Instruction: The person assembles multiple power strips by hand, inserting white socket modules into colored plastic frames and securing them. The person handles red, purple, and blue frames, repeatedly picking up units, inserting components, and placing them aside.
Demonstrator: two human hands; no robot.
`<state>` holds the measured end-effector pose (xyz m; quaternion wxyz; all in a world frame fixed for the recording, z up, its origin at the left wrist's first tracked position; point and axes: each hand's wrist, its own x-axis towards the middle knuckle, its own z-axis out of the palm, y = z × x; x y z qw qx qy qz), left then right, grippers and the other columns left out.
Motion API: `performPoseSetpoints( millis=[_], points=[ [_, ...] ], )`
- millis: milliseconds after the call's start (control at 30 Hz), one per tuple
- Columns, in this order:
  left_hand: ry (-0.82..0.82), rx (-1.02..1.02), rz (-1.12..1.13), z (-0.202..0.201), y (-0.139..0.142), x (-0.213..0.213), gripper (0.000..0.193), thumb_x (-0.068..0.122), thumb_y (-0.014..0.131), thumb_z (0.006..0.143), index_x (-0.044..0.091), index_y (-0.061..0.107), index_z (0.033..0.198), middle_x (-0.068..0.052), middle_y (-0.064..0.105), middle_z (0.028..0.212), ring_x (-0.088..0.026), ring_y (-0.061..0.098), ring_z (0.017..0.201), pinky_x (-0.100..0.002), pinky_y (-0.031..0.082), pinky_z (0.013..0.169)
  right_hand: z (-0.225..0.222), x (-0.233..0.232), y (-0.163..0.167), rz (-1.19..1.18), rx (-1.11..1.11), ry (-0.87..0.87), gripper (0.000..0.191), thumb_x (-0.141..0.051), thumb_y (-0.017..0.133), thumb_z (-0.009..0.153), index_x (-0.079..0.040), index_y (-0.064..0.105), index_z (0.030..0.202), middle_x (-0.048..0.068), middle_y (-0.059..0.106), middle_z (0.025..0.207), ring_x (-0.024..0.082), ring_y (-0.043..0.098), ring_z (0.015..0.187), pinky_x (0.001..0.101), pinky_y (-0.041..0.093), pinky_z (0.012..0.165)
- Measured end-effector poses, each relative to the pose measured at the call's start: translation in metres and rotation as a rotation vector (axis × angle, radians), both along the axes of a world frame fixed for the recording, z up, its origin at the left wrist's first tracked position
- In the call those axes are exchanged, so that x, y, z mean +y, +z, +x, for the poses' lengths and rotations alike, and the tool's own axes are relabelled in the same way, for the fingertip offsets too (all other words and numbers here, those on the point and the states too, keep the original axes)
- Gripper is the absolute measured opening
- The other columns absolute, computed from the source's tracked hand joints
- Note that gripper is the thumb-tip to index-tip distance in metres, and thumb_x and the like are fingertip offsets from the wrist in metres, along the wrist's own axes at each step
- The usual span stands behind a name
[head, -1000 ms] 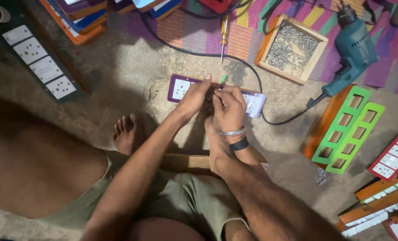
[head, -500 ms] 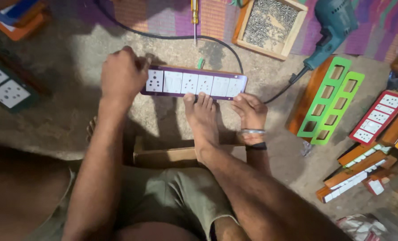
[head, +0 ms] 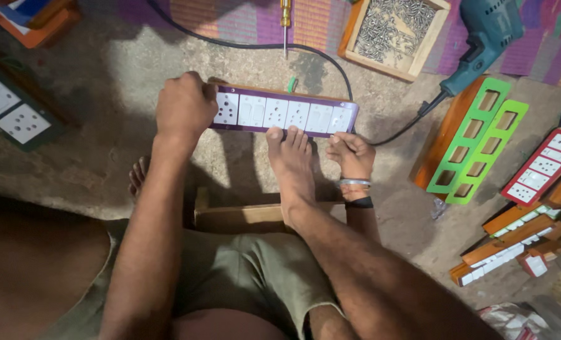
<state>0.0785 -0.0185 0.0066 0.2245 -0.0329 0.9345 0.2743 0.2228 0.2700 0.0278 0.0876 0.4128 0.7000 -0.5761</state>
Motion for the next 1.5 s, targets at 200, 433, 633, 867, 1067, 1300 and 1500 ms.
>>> performPoseSetpoints(
  millis=[200,433,633,867,1067,1300,1500],
  points=[
    [0.013,0.002,-0.007,-0.001,0.002,0.002,0.029,0.026,0.073,0.092,-0.002,0.072,0.091,-0.031,0.070,0.087,-0.051,0.068,0.083,-0.057,0.054,0.078,-0.016,-0.107,0.024,0.313,-0.415,0.546,0.090,-0.064,0.017,0.100,0.007,0.023,0.156,0.023,0.022,0.166,0.033,0.014,0.155,0.0403,0.007,0.124],
    [0.013,0.000,-0.004,-0.001,-0.002,0.002,0.028,0.025,0.071,0.093,-0.003,0.071,0.092,-0.032,0.070,0.088,-0.051,0.068,0.083,-0.057,0.055,0.078,-0.032,-0.106,0.045,0.293,-0.458,0.558,0.093,-0.066,0.019,0.099,0.006,0.021,0.157,0.023,0.019,0.167,0.031,0.010,0.157,0.0399,0.005,0.126],
    [0.052,0.040,0.026,0.003,-0.003,0.000,0.031,0.028,0.072,0.092,-0.003,0.071,0.088,-0.031,0.069,0.085,-0.051,0.067,0.079,-0.058,0.054,0.073,-0.011,-0.109,0.013,0.380,-0.403,0.603,0.090,-0.064,0.019,0.101,0.007,0.022,0.156,0.025,0.021,0.166,0.033,0.013,0.156,0.0413,0.005,0.125],
    [0.364,-0.445,1.000,0.016,-0.004,0.045,0.052,0.045,0.049,0.106,-0.001,0.072,0.098,-0.014,0.072,0.082,-0.023,0.068,0.072,-0.039,0.057,0.068,-0.038,-0.024,0.072,0.304,0.066,0.308,0.030,-0.019,0.054,0.101,0.006,0.059,0.116,0.016,0.059,0.109,0.019,0.050,0.094,0.0315,0.039,0.079],
    [0.390,-0.806,1.293,0.030,0.008,0.069,0.069,0.059,0.030,0.103,0.005,0.070,0.117,-0.005,0.074,0.096,-0.014,0.067,0.081,-0.028,0.058,0.075,-0.056,-0.036,0.034,0.265,0.536,0.641,0.019,0.001,0.071,0.099,0.004,0.075,0.117,0.008,0.065,0.103,0.013,0.067,0.085,0.0287,0.056,0.070],
    [0.340,-0.637,1.220,0.027,0.018,0.069,0.075,0.060,0.027,0.106,0.000,0.072,0.106,-0.004,0.067,0.085,-0.015,0.058,0.072,-0.031,0.048,0.062,-0.082,-0.079,0.053,0.514,0.515,0.717,0.014,-0.001,0.077,0.090,0.002,0.076,0.104,0.010,0.063,0.092,0.018,0.067,0.075,0.0284,0.054,0.064],
    [0.241,-0.583,1.066,0.033,0.003,0.074,0.075,0.062,0.028,0.105,0.001,0.071,0.099,-0.008,0.068,0.083,-0.014,0.060,0.072,-0.034,0.052,0.064,-0.077,-0.063,0.018,0.213,0.370,0.560,0.006,0.002,0.075,0.087,0.004,0.071,0.092,0.008,0.065,0.092,0.015,0.067,0.066,0.0239,0.051,0.058]
  ],
)
